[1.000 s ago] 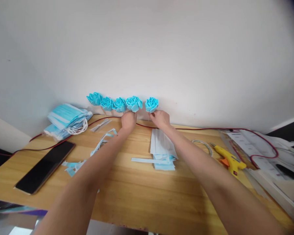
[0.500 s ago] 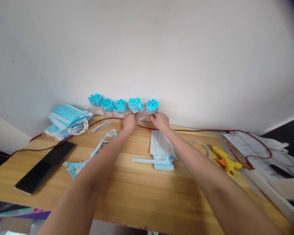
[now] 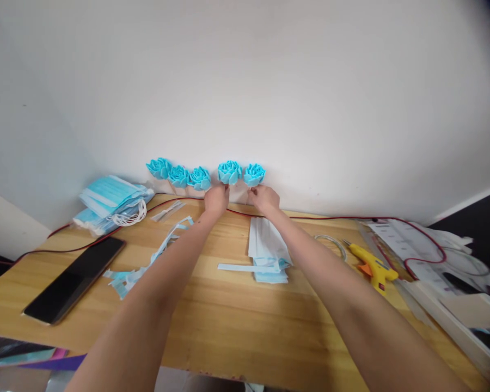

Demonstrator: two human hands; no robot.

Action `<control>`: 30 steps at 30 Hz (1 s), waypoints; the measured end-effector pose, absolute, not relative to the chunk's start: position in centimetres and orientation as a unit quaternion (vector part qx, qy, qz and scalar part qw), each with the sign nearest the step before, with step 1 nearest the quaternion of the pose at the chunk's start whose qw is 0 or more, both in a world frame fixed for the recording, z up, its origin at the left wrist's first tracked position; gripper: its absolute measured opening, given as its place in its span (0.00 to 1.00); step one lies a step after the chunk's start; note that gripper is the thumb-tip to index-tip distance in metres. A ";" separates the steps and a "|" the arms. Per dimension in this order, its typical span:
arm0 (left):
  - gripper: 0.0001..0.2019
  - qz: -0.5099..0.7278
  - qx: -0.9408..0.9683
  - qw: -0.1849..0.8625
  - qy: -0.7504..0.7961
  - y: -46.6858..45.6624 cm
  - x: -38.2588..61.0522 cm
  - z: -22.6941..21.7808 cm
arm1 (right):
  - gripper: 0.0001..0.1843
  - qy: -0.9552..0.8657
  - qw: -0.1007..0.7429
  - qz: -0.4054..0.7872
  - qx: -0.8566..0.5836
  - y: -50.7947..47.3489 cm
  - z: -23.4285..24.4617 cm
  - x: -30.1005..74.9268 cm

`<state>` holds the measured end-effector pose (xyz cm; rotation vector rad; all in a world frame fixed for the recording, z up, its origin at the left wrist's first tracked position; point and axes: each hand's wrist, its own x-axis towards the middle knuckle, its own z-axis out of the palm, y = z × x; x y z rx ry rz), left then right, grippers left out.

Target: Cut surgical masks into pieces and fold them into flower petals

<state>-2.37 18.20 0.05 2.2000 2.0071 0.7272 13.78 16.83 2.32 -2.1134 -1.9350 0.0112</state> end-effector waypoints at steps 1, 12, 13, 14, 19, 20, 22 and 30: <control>0.20 0.236 0.717 0.037 0.654 18.3 -2.4 0.1 | 0.20 -0.667 0.134 0.002 -0.733 16.9 2.3 13.7; 0.19 0.209 0.723 0.040 0.658 18.2 -3.4 -1.8 | 0.18 -0.671 0.095 0.038 -0.735 16.5 0.8 14.5; 0.19 0.207 0.723 0.040 0.658 18.2 -3.5 -1.9 | 0.19 -0.672 0.096 0.040 -0.733 16.5 0.7 14.5; 0.19 0.205 0.724 0.039 0.658 18.2 -3.5 -2.0 | 0.19 -0.673 0.097 0.041 -0.732 16.4 0.7 14.5; 0.20 0.197 0.728 0.042 0.655 17.8 -3.5 -1.7 | 0.18 -0.679 0.098 0.055 -0.725 15.8 1.3 14.7; 0.20 0.194 0.729 0.044 0.655 17.6 -3.6 -1.6 | 0.18 -0.682 0.099 0.059 -0.723 15.5 1.5 14.9; 0.21 0.186 0.734 0.050 0.651 17.0 -3.8 -1.3 | 0.17 -0.689 0.101 0.068 -0.714 14.7 2.1 15.3; 0.15 0.175 0.771 0.090 0.606 9.5 -5.7 2.4 | 0.17 -0.758 0.165 0.138 -0.616 2.1 7.5 16.4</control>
